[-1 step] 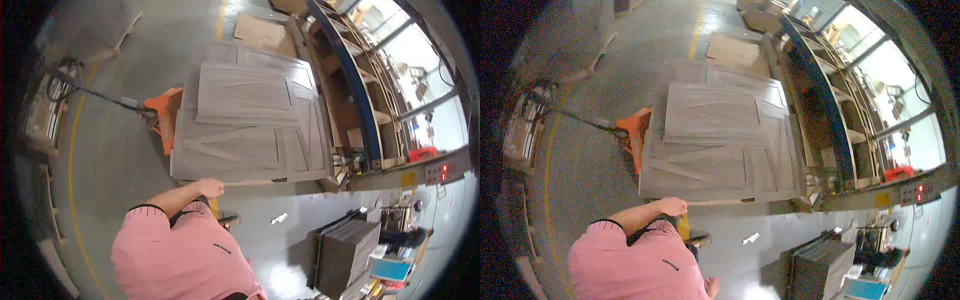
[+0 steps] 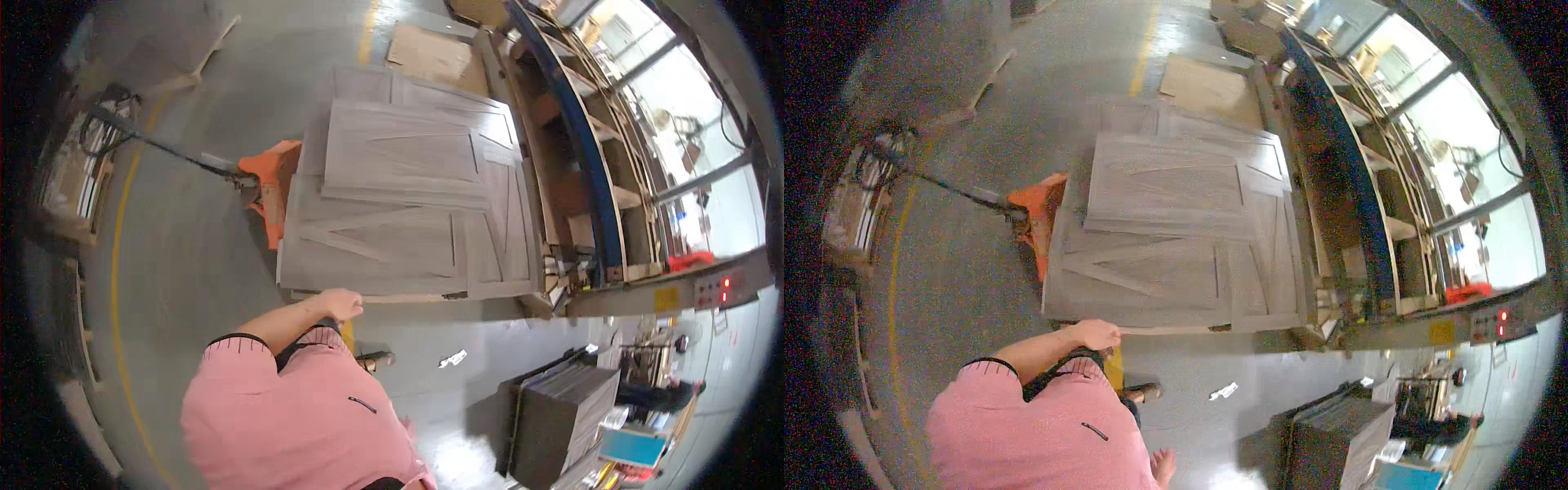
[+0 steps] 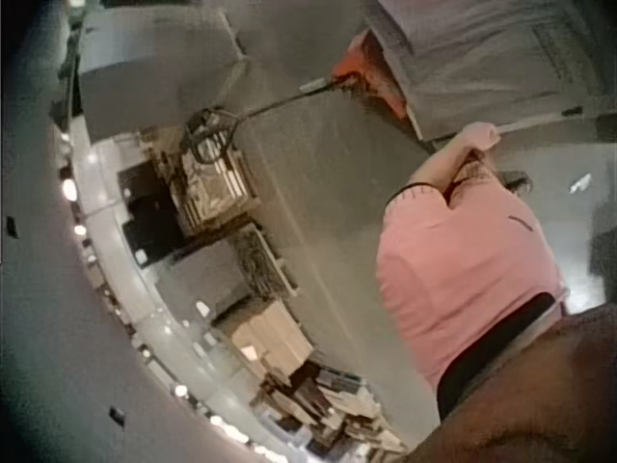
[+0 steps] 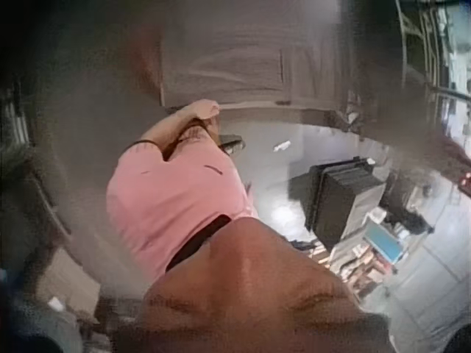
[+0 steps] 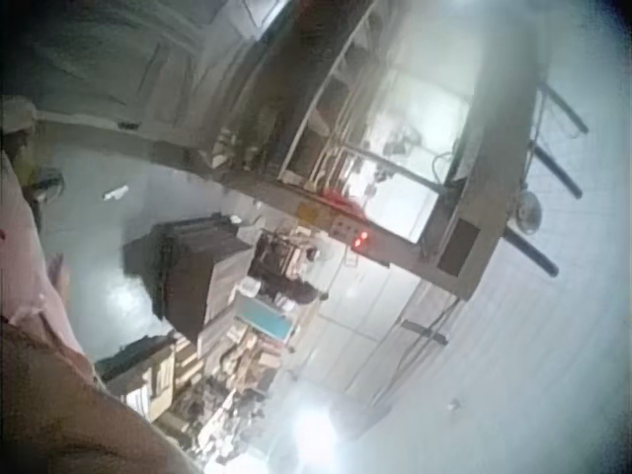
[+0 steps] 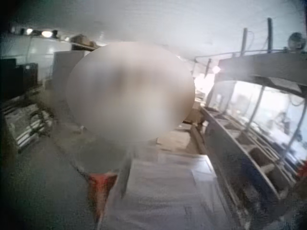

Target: The person navigates a pallet jack through a workshop, wipes a machine roller with a cloth, stacks wooden panels by hand, and pulls the pallet jack loaded with the panels across the room.

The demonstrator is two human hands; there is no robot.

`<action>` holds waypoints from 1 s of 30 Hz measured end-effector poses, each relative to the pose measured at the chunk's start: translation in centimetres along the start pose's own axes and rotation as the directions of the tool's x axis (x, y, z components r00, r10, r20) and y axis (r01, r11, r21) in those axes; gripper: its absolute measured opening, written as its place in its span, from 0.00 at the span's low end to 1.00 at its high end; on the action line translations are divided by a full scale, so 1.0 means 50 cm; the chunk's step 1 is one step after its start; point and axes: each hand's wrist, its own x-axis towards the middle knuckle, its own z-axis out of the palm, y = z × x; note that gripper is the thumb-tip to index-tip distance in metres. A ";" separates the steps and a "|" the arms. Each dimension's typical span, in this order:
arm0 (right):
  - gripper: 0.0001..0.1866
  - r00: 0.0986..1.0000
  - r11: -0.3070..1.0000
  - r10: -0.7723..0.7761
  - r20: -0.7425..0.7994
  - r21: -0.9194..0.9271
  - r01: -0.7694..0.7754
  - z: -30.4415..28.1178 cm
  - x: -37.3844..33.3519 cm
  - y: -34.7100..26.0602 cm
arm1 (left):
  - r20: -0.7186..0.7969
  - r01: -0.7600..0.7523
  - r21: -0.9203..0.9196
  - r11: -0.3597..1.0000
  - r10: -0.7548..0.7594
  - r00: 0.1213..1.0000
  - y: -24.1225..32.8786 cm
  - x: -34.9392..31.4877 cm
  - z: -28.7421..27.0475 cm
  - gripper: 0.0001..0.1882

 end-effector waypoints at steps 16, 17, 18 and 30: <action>0.23 0.927 0.902 0.375 0.017 0.224 -0.369 -0.328 0.262 -0.177 | -0.260 0.290 -0.166 0.943 -0.325 0.909 0.102 0.044 0.266 0.19; 0.23 0.925 0.900 0.379 0.025 0.225 -0.374 -0.339 0.262 -0.156 | -0.301 0.247 -0.158 0.956 -0.284 0.910 0.115 0.053 0.255 0.19; 0.24 0.969 0.970 0.229 0.091 0.056 -0.235 -0.351 0.259 -0.140 | -0.343 0.204 -0.149 0.968 -0.244 0.907 0.129 0.063 0.244 0.19; 0.22 0.967 0.956 0.251 -0.046 0.171 -0.240 -0.269 0.269 -0.003 | -0.391 -0.094 0.002 0.996 0.087 0.916 0.205 0.375 0.060 0.19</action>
